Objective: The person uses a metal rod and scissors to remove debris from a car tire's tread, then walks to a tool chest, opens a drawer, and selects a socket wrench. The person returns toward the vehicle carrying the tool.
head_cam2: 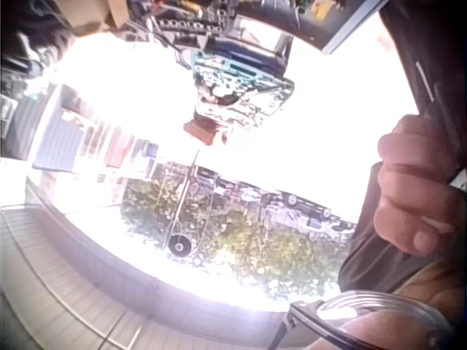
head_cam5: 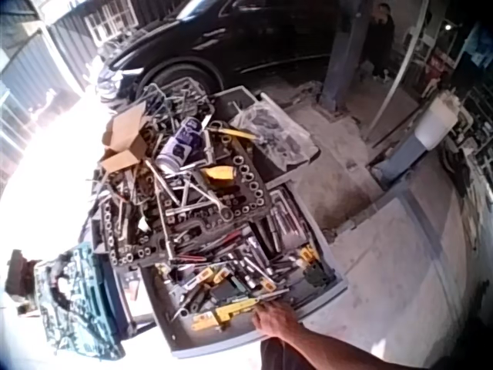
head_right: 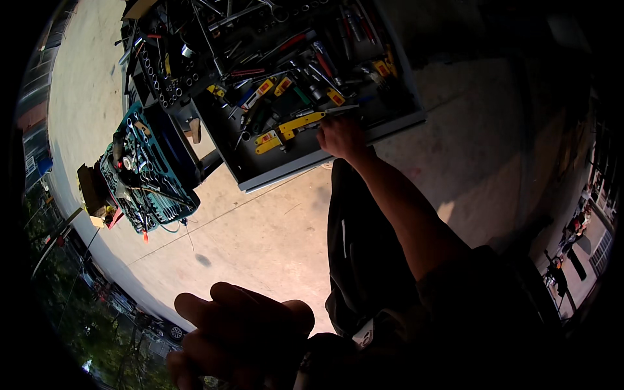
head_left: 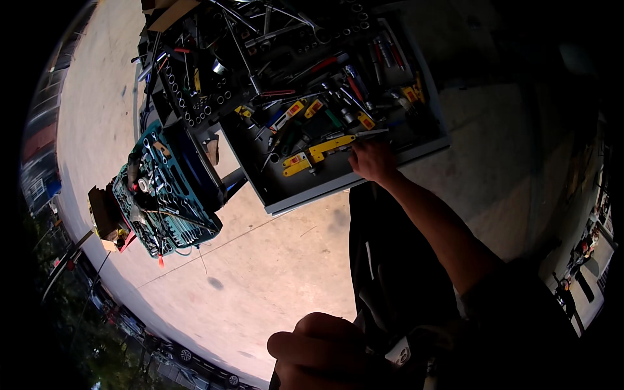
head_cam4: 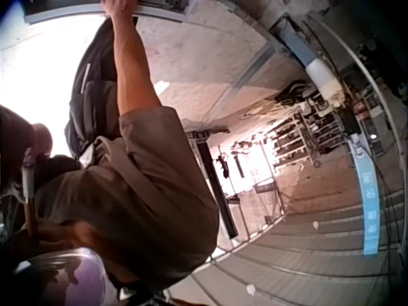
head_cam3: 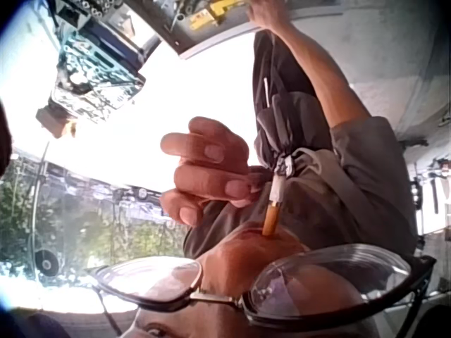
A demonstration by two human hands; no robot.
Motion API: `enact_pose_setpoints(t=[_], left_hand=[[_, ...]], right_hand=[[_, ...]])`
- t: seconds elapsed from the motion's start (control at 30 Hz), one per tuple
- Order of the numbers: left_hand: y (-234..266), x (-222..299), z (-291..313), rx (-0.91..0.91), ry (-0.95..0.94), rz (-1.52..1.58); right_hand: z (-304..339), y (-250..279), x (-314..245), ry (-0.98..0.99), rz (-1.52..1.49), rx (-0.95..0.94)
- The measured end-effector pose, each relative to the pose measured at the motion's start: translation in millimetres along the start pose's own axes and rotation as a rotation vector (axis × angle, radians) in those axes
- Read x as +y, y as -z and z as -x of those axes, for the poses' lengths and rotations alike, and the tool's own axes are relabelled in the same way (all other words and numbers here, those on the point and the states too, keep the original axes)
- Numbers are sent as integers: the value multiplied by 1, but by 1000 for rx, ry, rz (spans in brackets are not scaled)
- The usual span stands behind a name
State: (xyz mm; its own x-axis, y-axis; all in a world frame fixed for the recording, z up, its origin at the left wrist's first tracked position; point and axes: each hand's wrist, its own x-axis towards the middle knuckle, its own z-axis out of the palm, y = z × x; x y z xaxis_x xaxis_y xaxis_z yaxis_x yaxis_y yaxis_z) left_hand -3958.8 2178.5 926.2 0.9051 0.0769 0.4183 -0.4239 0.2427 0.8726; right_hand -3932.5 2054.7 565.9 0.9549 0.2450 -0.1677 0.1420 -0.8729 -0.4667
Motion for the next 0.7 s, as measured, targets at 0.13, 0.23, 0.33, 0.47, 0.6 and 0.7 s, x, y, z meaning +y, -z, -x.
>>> enact_pose_setpoints(t=[0.13,0.23,0.33,0.47,0.6,0.7], left_hand=[[-20,-7,-1,104,-9,-6],[-7,-9,5,1,4,44],[-28,3,-2,147,135,-43],[-14,-2,-2,83,96,-109],[-34,-7,-6,252,73,-158],[-37,-3,-6,258,128,-161]], right_hand=[[1,-3,1,-20,4,4],[-1,5,-3,-14,30,-28],[0,8,-3,-34,42,-66],[0,8,-3,-47,38,-98],[0,3,0,12,63,-12],[1,-2,1,-18,53,-35]])
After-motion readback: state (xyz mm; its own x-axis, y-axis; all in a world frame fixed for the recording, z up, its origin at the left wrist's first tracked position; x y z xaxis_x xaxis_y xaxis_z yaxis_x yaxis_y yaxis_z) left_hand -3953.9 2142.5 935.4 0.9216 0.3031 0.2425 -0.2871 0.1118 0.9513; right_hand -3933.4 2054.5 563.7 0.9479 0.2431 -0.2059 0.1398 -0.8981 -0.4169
